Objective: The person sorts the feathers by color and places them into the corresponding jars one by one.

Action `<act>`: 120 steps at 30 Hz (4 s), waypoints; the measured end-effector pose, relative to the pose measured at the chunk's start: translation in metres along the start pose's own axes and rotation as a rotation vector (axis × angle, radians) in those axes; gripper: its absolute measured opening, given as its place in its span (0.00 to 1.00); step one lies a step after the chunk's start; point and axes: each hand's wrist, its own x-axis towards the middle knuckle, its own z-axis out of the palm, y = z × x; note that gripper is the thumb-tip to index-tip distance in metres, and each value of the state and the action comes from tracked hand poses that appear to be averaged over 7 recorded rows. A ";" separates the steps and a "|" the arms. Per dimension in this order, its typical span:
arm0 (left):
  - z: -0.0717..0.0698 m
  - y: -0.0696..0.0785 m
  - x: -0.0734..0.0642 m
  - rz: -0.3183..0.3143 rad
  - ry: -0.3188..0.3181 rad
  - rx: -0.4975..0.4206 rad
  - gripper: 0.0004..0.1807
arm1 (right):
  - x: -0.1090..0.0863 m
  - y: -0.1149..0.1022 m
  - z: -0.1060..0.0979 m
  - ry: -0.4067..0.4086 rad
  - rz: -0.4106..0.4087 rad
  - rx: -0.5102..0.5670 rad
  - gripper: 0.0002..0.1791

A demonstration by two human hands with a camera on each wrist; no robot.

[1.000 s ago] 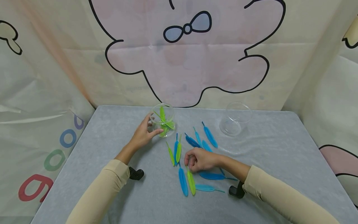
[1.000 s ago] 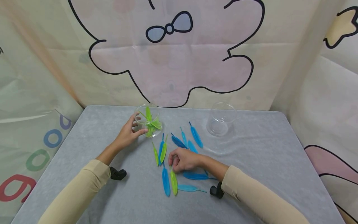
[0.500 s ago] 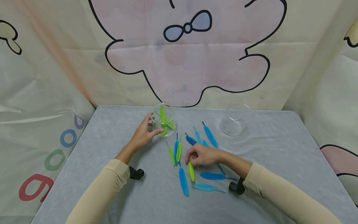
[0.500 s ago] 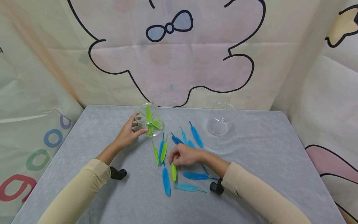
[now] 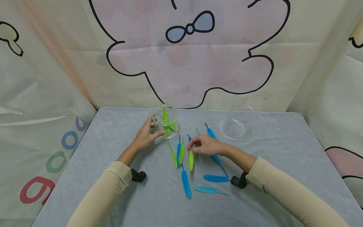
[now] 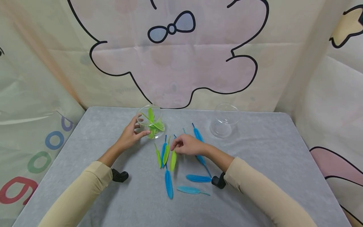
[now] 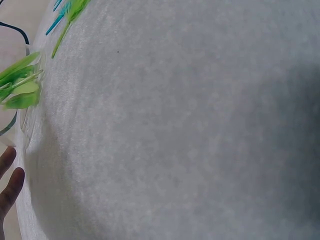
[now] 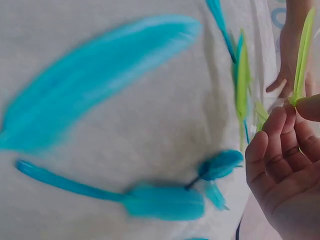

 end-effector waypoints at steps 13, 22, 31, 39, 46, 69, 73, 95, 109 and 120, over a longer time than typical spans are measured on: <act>0.001 -0.001 0.000 0.003 0.001 -0.008 0.51 | 0.013 -0.027 -0.025 0.087 0.036 -0.018 0.15; 0.002 -0.002 -0.001 -0.004 0.010 0.005 0.51 | 0.021 -0.045 -0.040 0.172 -0.021 -0.103 0.12; 0.000 -0.002 -0.002 -0.004 0.009 0.003 0.51 | 0.032 -0.061 -0.051 0.285 -0.103 -0.133 0.12; -0.001 -0.001 -0.001 0.012 0.010 -0.004 0.50 | 0.040 -0.076 -0.062 0.349 -0.100 -0.126 0.14; -0.001 -0.002 -0.001 0.017 0.008 -0.010 0.49 | 0.047 -0.085 -0.068 0.384 -0.065 -0.144 0.16; 0.001 -0.003 -0.001 0.025 0.004 -0.016 0.49 | 0.073 -0.083 -0.059 0.410 -0.099 -0.152 0.16; 0.001 -0.003 -0.001 0.022 0.007 -0.018 0.49 | 0.079 -0.079 -0.055 0.415 -0.114 -0.183 0.14; -0.003 -0.008 0.010 0.035 -0.018 -0.026 0.50 | 0.091 -0.067 -0.045 0.358 -0.095 -0.249 0.14; -0.007 -0.014 0.015 0.053 -0.018 -0.012 0.52 | 0.077 -0.042 -0.056 0.462 -0.046 -0.153 0.14; -0.009 -0.011 0.014 0.056 -0.019 -0.009 0.53 | 0.062 -0.018 -0.039 0.299 0.024 -0.139 0.14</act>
